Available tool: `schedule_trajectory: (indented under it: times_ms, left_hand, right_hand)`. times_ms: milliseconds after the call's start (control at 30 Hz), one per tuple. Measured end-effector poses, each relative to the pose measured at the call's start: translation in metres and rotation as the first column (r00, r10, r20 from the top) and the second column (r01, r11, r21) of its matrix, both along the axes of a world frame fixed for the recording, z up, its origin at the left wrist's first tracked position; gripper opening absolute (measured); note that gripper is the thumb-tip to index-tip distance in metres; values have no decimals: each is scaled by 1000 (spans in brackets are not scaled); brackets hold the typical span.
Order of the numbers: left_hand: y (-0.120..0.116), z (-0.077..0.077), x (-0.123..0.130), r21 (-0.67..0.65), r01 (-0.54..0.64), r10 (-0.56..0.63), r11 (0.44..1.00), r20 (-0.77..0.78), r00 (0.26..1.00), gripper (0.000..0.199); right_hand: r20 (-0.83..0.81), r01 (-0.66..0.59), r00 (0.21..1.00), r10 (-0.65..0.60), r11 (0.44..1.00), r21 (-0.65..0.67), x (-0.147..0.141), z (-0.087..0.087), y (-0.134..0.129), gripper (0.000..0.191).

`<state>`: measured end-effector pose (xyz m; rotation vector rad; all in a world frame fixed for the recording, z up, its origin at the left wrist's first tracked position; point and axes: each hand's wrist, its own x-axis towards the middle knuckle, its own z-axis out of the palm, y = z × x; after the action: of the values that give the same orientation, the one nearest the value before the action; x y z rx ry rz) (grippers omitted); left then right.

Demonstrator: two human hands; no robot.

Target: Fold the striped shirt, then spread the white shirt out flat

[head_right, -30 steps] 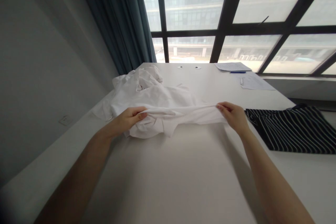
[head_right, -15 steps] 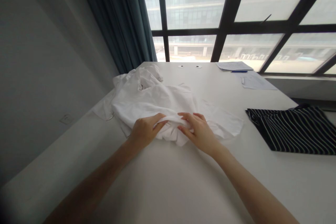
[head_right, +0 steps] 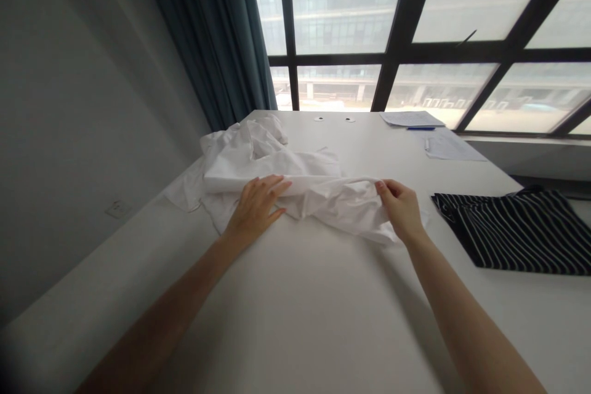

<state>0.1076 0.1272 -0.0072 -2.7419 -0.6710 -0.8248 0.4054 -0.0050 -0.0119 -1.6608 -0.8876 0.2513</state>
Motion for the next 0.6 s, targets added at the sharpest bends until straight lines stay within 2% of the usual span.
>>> schedule_trajectory:
  times_ms: [100,167,233,333,400,467,600]
  left_hand:
    - [27,-9,-15,-20,-147,147,989,5,989,58]
    - [43,-15,-26,-57,-218,219,974,18,976,49]
    - [55,-21,-36,-108,-233,237,966,22,971,35]
    - [67,-21,-47,-221,-165,172,961,13,985,23]
    - [70,-15,-52,-336,-111,126,935,23,992,25]
    - [67,-2,-56,-473,-52,88,880,55,995,31]
    - [51,33,-67,-683,78,48,726,164,985,40]
  right_hand:
    - [-110,-11,994,6,999,-42,23,-17,3,34]
    - [-133,-29,991,17,996,-85,34,-29,4,34]
    - [-129,-52,991,34,989,-138,41,-39,4,34]
    - [-130,-99,989,71,970,-222,46,-45,3,36]
    - [-190,-175,973,128,951,-256,48,-43,0,38]
    - [-288,-298,933,214,909,-291,50,-35,-5,40]
    - [-500,-594,770,396,731,-336,55,-13,-22,40]
